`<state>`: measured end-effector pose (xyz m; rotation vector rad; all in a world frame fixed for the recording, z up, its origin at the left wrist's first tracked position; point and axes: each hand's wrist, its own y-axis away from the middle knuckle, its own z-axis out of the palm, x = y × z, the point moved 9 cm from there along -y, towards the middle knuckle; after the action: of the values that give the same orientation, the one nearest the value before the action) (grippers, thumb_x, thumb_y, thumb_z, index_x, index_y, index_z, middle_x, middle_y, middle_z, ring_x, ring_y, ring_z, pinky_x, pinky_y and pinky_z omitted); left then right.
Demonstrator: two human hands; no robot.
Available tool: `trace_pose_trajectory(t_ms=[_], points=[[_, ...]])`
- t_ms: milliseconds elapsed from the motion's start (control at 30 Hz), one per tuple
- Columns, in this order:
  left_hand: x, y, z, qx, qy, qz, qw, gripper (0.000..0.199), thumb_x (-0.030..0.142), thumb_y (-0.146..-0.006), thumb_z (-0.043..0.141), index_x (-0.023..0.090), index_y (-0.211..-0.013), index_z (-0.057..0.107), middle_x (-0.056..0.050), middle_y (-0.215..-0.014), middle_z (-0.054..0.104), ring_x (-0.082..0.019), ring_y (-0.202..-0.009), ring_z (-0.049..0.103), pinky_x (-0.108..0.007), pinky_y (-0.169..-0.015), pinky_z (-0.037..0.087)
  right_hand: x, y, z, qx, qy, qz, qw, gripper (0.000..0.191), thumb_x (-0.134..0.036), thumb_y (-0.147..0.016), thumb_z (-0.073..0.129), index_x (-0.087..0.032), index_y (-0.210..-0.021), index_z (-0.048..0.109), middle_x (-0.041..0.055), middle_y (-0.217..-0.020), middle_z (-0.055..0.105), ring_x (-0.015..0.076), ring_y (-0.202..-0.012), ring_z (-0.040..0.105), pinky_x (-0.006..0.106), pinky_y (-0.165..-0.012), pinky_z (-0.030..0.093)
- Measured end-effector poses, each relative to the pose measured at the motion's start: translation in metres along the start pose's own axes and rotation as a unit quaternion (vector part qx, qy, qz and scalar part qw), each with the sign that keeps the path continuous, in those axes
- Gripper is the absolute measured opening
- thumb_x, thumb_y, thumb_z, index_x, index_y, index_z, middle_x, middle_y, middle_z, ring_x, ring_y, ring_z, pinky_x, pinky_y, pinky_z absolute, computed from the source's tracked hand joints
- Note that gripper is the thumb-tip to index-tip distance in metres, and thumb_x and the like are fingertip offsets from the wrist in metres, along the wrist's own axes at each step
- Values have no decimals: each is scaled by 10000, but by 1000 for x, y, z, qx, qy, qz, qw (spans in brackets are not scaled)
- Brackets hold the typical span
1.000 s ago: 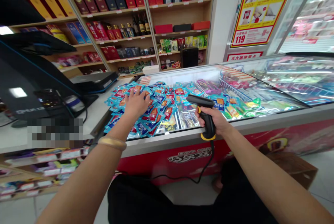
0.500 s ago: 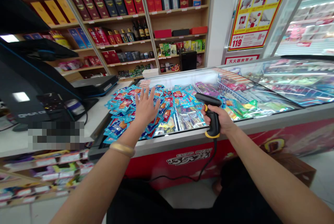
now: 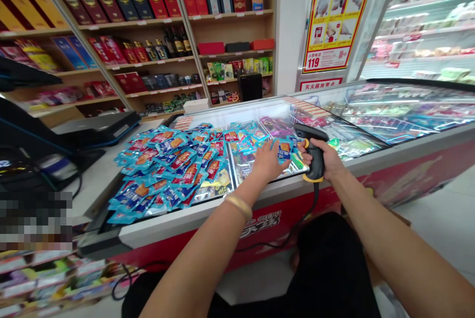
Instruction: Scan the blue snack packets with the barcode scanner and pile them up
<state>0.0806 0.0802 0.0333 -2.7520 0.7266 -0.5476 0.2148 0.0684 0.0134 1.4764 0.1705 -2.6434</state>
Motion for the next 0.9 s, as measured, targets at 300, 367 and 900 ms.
trace_pose_trajectory(t_ms=[300,367,900], points=[[12,-9,6,-54,-59,-45,996,394,245,-877,530,113,-1247,529,-203,-1237,598,-327,-1139,582,-440,-947,445,4,3,6,-5,1,13,1000,239,-387,-725,685,-182,-760,567,2,-679,541,70,-466,407,203,-423,404],[3,-6,-2,-54,-23,-63,996,314,202,-903,456,136,-1190,566,-177,-1103,657,-297,-992,646,-387,-839,477,4,6,7,-5,1,16,1000,237,-383,-713,693,-180,-753,578,1,-677,548,68,-464,410,203,-425,402],[-115,50,-18,205,566,-300,740,527,396,-479,825,105,-896,686,1,-682,631,-124,-647,558,-269,-655,457,37,6,59,-71,25,37,997,236,-367,-740,681,-155,-792,591,-2,-686,578,63,-447,468,196,-423,418]])
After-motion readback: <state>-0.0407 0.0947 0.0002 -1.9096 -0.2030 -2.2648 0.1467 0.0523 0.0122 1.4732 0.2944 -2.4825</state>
